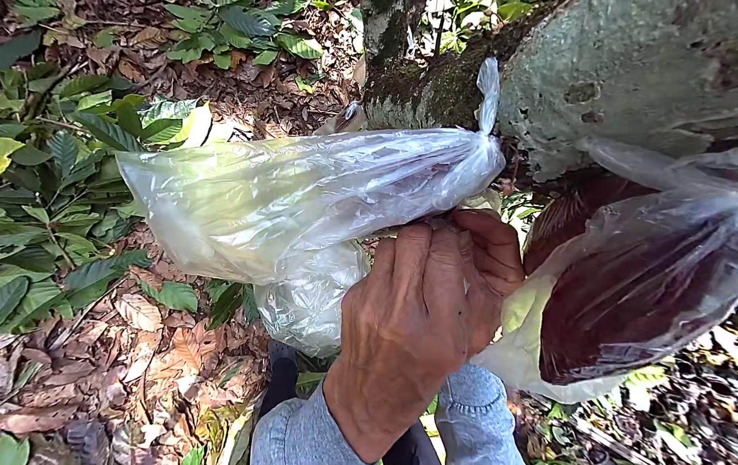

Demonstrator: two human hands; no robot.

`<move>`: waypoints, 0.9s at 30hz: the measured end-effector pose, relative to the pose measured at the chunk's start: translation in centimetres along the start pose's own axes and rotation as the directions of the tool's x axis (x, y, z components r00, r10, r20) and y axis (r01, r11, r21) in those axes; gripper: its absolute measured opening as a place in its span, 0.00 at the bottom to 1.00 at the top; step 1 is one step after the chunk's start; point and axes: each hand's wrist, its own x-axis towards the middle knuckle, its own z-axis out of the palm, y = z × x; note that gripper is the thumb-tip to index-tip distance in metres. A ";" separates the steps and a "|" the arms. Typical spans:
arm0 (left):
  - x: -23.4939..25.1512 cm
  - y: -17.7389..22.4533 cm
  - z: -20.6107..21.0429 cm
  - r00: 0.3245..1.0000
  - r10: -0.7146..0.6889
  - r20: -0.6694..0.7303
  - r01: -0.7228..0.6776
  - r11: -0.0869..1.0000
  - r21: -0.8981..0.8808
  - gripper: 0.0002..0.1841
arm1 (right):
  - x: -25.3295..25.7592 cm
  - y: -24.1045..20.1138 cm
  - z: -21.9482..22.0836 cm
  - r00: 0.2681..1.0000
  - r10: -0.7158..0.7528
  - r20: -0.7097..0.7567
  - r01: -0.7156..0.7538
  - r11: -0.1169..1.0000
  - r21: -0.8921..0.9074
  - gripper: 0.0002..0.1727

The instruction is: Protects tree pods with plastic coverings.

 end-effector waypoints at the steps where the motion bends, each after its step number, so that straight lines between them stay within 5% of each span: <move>1: 0.0 0.3 0.2 0.999 -0.026 -0.032 0.026 1.000 0.009 0.09 | 0.1 -0.5 0.2 1.000 -0.020 -0.008 0.020 0.999 -0.036 0.08; 11: -1.1 0.4 1.2 0.952 -0.282 -0.119 0.268 0.956 -0.120 0.06 | 0.3 2.6 -0.1 0.977 -0.128 0.173 0.112 0.989 0.099 0.11; 13: -0.7 0.8 1.1 0.938 -0.330 -0.104 0.312 0.937 -0.154 0.06 | 1.0 0.9 0.9 0.993 -0.032 0.114 0.012 0.984 0.176 0.10; 15: -0.5 1.1 0.8 0.928 -0.364 -0.075 0.347 0.921 -0.179 0.07 | 1.9 -3.3 3.4 0.969 0.242 -0.045 -0.227 0.951 0.210 0.12; 17: -0.4 1.3 0.5 0.914 -0.405 -0.024 0.393 0.897 -0.202 0.08 | 2.3 -4.7 4.2 0.948 0.300 -0.106 -0.279 0.944 0.177 0.12; 19: -0.3 1.2 0.1 0.894 -0.447 0.030 0.439 0.861 -0.255 0.08 | 1.8 -2.3 2.9 0.996 0.088 -0.006 -0.086 0.988 0.127 0.13; 21: -0.2 1.1 -0.2 0.869 -0.487 0.086 0.485 0.807 -0.337 0.07 | 1.3 2.3 0.6 0.964 -0.199 0.179 0.180 0.977 0.114 0.12; 24: 0.2 0.8 -1.1 0.828 -0.528 0.188 0.550 0.701 -0.454 0.07 | 1.3 3.7 1.4 0.943 -0.314 0.108 0.297 0.943 0.149 0.11; 27: 0.6 0.4 -1.9 0.806 -0.539 0.244 0.579 0.634 -0.512 0.06 | 1.0 3.7 1.5 0.957 -0.276 0.090 0.249 0.941 0.230 0.11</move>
